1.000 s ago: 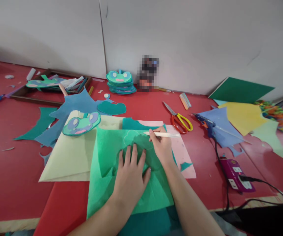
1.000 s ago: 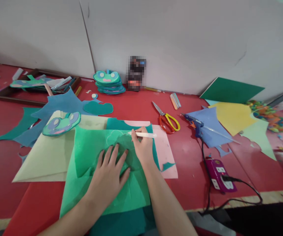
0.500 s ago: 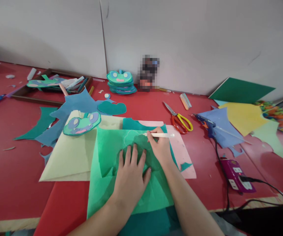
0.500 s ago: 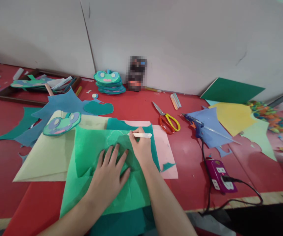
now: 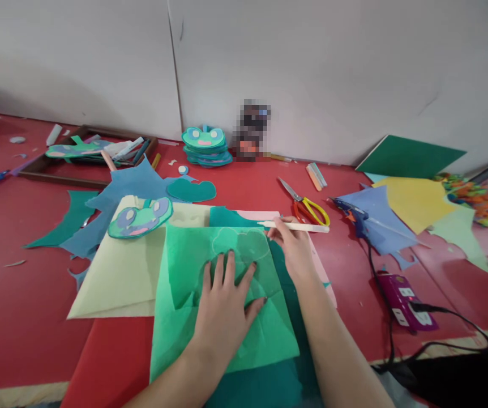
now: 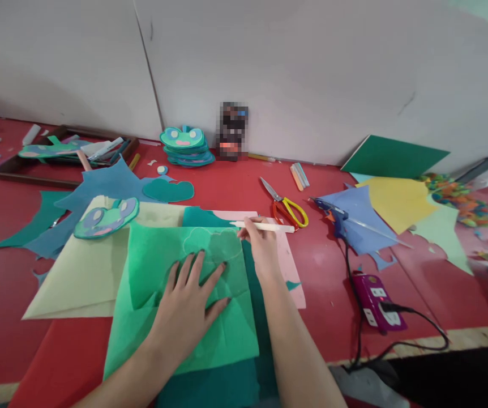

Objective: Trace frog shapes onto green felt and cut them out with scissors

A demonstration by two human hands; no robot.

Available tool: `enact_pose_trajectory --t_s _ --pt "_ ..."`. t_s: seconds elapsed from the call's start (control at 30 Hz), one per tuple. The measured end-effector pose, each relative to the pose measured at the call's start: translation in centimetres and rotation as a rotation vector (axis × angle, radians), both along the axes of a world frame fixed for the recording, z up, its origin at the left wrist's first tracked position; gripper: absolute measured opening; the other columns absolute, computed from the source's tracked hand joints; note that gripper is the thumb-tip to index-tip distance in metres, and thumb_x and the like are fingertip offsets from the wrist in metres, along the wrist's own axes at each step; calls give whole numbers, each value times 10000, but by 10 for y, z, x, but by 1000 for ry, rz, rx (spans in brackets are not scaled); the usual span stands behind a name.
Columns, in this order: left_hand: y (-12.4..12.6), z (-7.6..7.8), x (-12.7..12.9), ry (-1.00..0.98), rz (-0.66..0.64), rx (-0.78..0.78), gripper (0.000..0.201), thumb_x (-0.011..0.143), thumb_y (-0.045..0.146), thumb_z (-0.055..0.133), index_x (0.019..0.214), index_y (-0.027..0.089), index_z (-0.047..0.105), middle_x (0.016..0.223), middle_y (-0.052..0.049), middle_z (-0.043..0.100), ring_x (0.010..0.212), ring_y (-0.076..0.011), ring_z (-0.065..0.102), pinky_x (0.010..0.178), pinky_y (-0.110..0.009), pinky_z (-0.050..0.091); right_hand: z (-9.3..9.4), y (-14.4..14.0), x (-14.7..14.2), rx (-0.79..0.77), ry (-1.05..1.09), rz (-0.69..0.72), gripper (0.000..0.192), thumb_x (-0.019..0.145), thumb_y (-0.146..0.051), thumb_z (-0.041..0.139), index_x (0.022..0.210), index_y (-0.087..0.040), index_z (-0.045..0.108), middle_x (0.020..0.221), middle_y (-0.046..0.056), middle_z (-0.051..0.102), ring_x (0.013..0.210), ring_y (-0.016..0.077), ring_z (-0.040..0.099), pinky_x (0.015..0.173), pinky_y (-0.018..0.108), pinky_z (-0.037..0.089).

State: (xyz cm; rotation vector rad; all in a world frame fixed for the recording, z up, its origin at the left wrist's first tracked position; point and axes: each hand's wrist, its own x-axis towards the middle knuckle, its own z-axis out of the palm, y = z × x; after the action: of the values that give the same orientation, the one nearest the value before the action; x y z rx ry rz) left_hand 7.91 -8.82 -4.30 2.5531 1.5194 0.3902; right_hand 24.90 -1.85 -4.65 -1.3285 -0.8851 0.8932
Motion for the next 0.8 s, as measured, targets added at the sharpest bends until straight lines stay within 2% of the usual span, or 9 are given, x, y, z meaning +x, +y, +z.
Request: enact_pose_trajectory --t_s 0.23,0.43,0.53,0.67,0.8 --pt "-1 -4 -1 5 -8 -17 551 842 550 377 1328 293 424 1397 -141 384 1278 -346 344 1011 -571 294 28 -9 6 -7 -53 56 169 795 -360 575 865 -208 597 670 6 626 659 139 602 656 291 489" --pt "-4 -6 0 11 20 9 590 830 513 440 1363 269 370 1397 -115 403 1293 -325 324 1004 -540 321 27 -6 -7 39 -165 -4 222 845 -378 502 709 -205 532 500 -41 477 481 102 461 480 230 377" --pt "-6 -5 2 26 41 26 616 825 513 449 1379 264 342 1407 -104 400 1270 -323 349 978 -519 346 25 -4 -6 79 -49 -75 205 836 -375 507 708 -215 494 482 -67 389 418 83 367 406 214 300" --pt "-9 -3 3 66 64 22 590 845 511 415 1379 271 342 1427 -104 375 1180 -314 430 895 -494 395 30 -2 4 95 268 -74 212 806 -379 517 677 -220 464 457 -95 224 374 75 152 328 213 131" --pt "-9 0 6 89 18 48 585 853 449 449 1397 308 287 1436 -84 363 1073 -284 480 778 -428 446 34 -2 11 81 405 -21 202 759 -374 547 658 -226 454 452 -97 187 380 82 115 310 215 95"
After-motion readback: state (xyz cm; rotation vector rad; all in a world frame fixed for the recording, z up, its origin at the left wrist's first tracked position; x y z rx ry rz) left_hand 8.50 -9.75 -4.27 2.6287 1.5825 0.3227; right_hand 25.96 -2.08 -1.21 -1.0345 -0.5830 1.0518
